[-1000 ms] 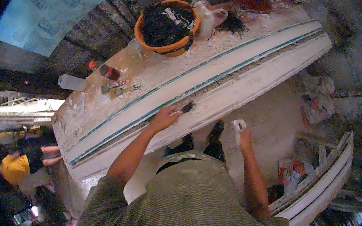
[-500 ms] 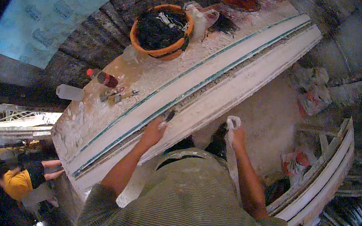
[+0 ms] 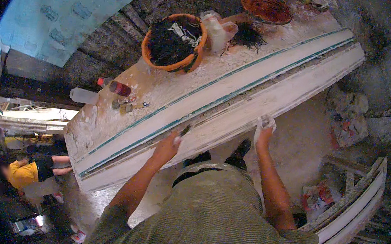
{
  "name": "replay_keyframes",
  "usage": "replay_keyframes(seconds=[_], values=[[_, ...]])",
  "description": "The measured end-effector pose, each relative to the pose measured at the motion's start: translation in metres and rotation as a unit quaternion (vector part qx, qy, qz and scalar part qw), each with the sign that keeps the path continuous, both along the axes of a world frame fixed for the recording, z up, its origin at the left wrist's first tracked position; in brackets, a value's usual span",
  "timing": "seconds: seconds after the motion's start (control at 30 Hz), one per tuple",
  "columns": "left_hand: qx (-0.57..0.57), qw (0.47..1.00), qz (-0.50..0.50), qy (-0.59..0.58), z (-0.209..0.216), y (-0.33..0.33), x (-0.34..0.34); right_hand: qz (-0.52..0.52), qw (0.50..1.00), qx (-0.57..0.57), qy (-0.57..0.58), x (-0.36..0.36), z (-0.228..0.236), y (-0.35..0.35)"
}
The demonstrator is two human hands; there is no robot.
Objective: The person uses a scraper to remove material from long white wooden planks resting on a workbench. They repeatedly scrape along the length of the planks, occasionally pausing to wipe the tool or adjust their grip.
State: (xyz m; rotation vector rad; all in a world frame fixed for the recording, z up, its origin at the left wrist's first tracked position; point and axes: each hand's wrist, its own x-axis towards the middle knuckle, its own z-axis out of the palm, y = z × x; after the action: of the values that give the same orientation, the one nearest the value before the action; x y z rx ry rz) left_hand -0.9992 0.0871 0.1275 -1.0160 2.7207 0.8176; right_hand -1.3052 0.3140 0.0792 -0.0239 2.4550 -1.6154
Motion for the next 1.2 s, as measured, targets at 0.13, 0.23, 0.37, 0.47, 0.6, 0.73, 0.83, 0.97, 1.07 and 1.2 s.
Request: replay_keyframes(seconds=[0.13, 0.23, 0.37, 0.47, 0.6, 0.73, 0.83, 0.97, 1.07, 1.2], values=[[-0.04, 0.998, 0.001, 0.055, 0.007, 0.017, -0.021, 0.047, 0.995, 0.075, 0.044, -0.017, -0.008, 0.013], [-0.011, 0.995, -0.027, 0.094, -0.004, 0.042, -0.141, 0.065, 0.992, 0.09, 0.054, -0.024, -0.023, 0.02], [0.0, 0.993, -0.11, -0.037, -0.024, 0.068, -0.272, 0.077, 0.993, 0.08, 0.038, -0.044, -0.055, 0.027], [0.033, 0.997, -0.073, 0.008, -0.036, 0.055, -0.238, 0.083, 0.992, -0.061, -0.073, -0.065, -0.076, 0.035], [0.171, 0.984, 0.036, 0.025, -0.028, 0.016, -0.097, 0.109, 0.993, 0.04, -0.019, -0.072, -0.082, 0.042], [0.204, 0.971, 0.125, -0.016, 0.005, 0.001, 0.013, 0.061, 0.996, -0.043, -0.044, -0.053, -0.072, 0.043], [0.175, 0.981, 0.078, 0.041, -0.001, 0.008, -0.016, 0.086, 0.994, -0.011, -0.064, -0.041, -0.068, 0.04], [0.125, 0.99, 0.0, 0.071, -0.036, 0.031, -0.149, 0.081, 0.995, 0.009, -0.051, -0.037, -0.072, 0.036], [0.15, 0.987, 0.008, 0.056, -0.049, 0.053, -0.243, 0.087, 0.996, -0.003, -0.021, -0.044, -0.072, 0.037], [0.159, 0.984, -0.027, 0.073, -0.042, 0.054, -0.249, 0.056, 0.997, -0.048, -0.016, -0.056, -0.063, 0.049]])
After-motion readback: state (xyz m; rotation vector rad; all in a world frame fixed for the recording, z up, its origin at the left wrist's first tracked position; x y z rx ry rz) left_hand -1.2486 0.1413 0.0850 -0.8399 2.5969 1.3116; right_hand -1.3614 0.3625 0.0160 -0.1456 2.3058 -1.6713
